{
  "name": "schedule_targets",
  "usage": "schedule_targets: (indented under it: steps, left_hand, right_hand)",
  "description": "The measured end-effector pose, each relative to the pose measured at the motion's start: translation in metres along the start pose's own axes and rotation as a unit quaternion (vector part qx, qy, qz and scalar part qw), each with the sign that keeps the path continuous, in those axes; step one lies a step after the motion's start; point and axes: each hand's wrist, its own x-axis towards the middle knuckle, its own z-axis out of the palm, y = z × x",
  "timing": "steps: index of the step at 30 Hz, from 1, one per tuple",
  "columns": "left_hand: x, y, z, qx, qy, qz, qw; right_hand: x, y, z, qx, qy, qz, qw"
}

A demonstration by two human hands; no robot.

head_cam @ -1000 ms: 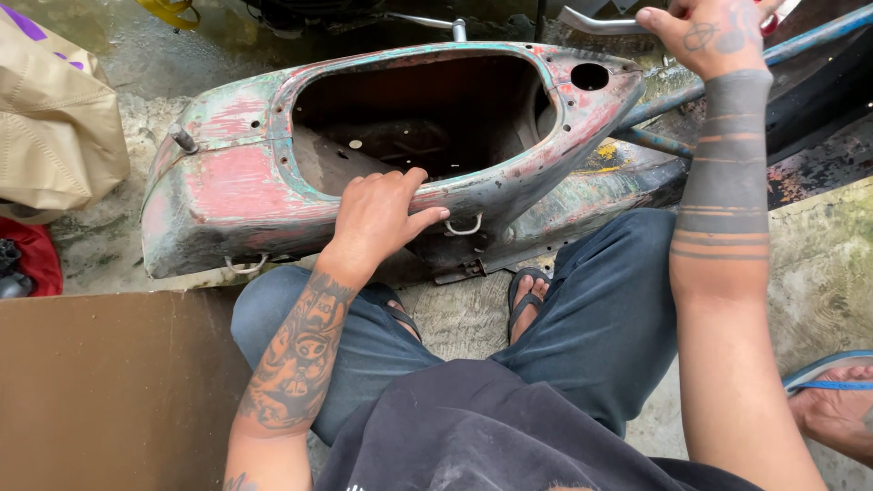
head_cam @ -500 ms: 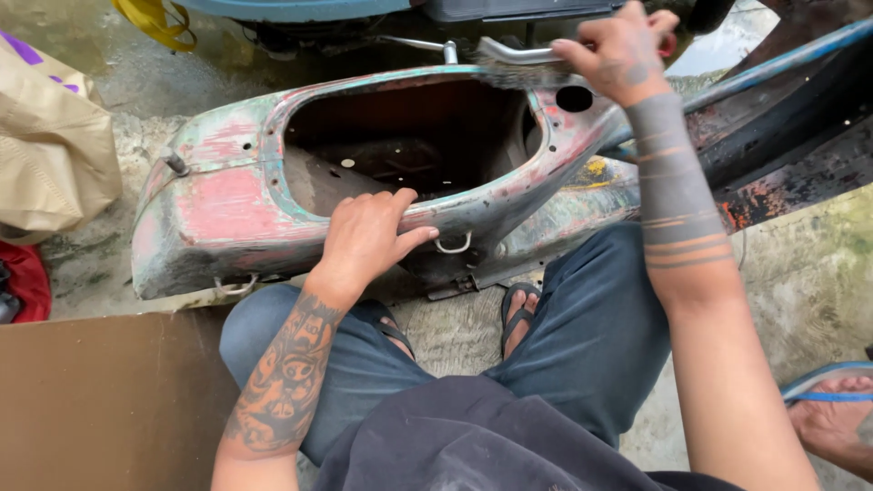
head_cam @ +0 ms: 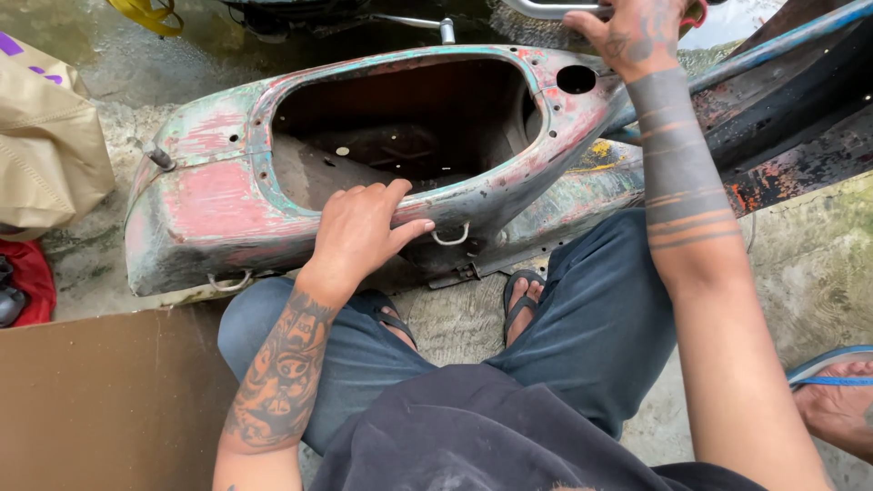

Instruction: Cleaning the interior of a vintage scooter frame using a wire brush

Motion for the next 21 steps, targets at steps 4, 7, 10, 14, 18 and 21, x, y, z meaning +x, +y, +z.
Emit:
schedule_targets:
  steps: [4,7,10,14,18,21]
  left_hand:
    - [0.004,0.0,-0.002,0.001,-0.006,-0.003,1.0]
    - [0.003,0.001,-0.001,-0.002,-0.017,-0.006,1.0]
    - [0.004,0.001,-0.001,-0.001,-0.013,-0.001,1.0]
    - [0.004,0.001,-0.002,-0.002,-0.023,-0.006,1.0]
    - [0.006,0.0,-0.004,-0.006,-0.024,-0.011,1.0]
    - [0.004,0.002,-0.004,-0.007,-0.032,-0.006,0.999]
  right_hand:
    - [0.01,-0.011,-0.007,0.086,-0.07,0.01,0.994]
    - [0.01,-0.012,-0.002,0.059,-0.067,-0.004,0.996]
    - [0.015,-0.023,-0.015,0.066,-0.085,-0.01,0.994]
    - [0.015,-0.017,-0.001,0.012,-0.021,-0.026,0.999]
    - [0.024,-0.026,-0.009,0.085,-0.106,-0.025,0.99]
    - [0.016,-0.023,-0.004,-0.014,-0.028,-0.01,0.999]
